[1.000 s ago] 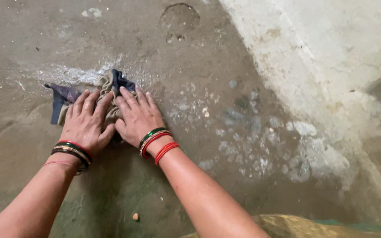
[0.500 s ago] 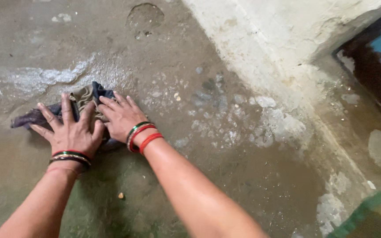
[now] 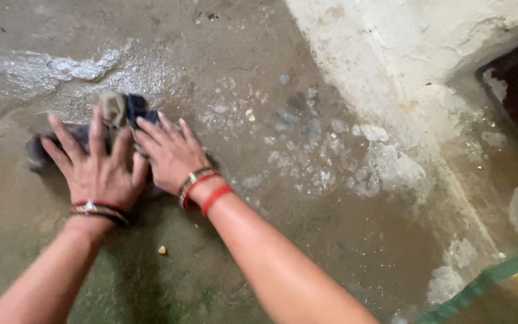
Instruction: The person scrubs a wet concrete floor with a cloth, repeatedly dipping the cloth into a teal bucket to wring it out and then scrubbing different areas of the floor. The person moves along the floor, cleaning near a wall and doorway.
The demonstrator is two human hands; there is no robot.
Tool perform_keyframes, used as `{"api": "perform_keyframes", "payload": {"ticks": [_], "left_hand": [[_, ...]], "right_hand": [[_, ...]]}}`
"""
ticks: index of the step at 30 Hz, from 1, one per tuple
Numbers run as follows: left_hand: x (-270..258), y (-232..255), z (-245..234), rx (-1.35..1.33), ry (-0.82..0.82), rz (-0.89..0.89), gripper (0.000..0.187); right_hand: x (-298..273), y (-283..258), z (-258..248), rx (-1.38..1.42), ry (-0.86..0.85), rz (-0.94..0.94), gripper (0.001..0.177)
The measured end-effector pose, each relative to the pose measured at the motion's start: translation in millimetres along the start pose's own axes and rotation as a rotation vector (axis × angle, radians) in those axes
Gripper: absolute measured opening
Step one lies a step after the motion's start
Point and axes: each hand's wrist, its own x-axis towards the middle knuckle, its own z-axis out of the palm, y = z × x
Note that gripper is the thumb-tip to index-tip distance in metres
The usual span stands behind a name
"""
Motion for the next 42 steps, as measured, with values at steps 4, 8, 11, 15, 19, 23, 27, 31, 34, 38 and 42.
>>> {"api": "perform_keyframes", "payload": {"ticks": [4, 8, 11, 15, 19, 23, 27, 31, 34, 38, 42], "left_hand": [[67.3, -31.2, 8.1, -0.251, -0.125, -0.056, 0.069], [35.9, -13.2, -3.1, -0.281, -0.039, -0.085, 0.075], [-20.0, 13.3, -17.2, -0.242, 0.06, -0.073, 0.065], [-32.6, 30.1, -2.9, -0.158, 0.051, -0.18, 0.064], [21.6, -4.2, 28.1, -0.108, 0.108, -0.102, 0.058], [51.8, -14.5, 26.2, -0.153, 0.035, -0.157, 0.053], [-3.6, 19.0, 1.4, -0.245, 0.085, -0.157, 0.048], [-33.2, 42.9, -7.5, -0.188, 0.058, -0.223, 0.051], [-13.9, 28.0, 7.2, -0.151, 0.073, -0.172, 0.045], [3.0, 16.0, 16.8, -0.149, 0.125, -0.145, 0.048], [-3.5, 11.1, 16.8, -0.13, 0.157, -0.09, 0.047]], "right_hand": [[72.7, 2.9, 4.0, 0.02, -0.134, 0.134, 0.052], [26.7, -10.6, -4.0, 0.04, 0.02, 0.109, 0.049], [-44.2, -24.0, -16.9, 0.097, 0.091, 0.076, 0.048], [-45.1, -24.4, -8.6, 0.091, 0.088, 0.061, 0.048], [40.3, 5.4, 9.7, 0.023, -0.019, 0.005, 0.049], [69.0, 1.0, 6.1, 0.048, -0.032, 0.101, 0.048], [-15.8, -12.4, -7.8, 0.055, 0.097, 0.068, 0.047], [-53.3, -25.2, -16.0, 0.099, 0.161, 0.046, 0.045], [-23.5, -12.5, -6.2, 0.023, 0.099, 0.017, 0.044], [5.3, -5.4, 2.2, 0.029, 0.047, 0.027, 0.05], [-5.3, -9.6, 1.2, 0.009, 0.05, 0.056, 0.058]]}}
